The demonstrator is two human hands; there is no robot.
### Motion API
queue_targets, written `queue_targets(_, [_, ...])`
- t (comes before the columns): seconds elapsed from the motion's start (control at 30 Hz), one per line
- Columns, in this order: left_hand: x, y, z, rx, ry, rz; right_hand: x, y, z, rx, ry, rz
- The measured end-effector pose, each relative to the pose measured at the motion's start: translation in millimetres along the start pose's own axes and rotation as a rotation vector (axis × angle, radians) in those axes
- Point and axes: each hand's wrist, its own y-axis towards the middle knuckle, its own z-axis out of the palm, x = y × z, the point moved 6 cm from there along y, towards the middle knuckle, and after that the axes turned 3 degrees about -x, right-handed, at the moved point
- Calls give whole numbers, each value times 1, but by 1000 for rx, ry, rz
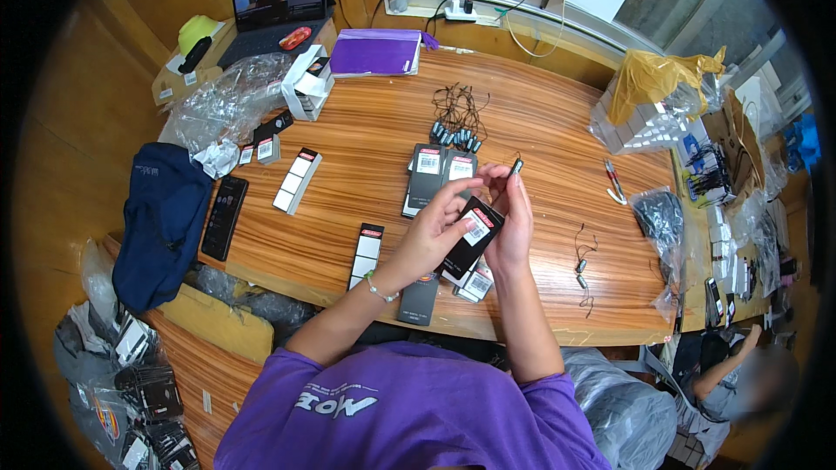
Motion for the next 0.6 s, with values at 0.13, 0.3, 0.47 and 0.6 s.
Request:
queue_targets(0.13, [5,11,-17,-5,139,118,-3,19,2,67,0,-27])
queue_targets(0.3, [3,45,-72,-121,242,15,-4,85,11,93,18,80])
queue_targets(0.47, [23,72,-112,-125,389,-1,-5,169,11,84,-176,76])
queue_targets(0.6, [24,83,-120,-109,717,-70,-24,210,12,104,-492,190])
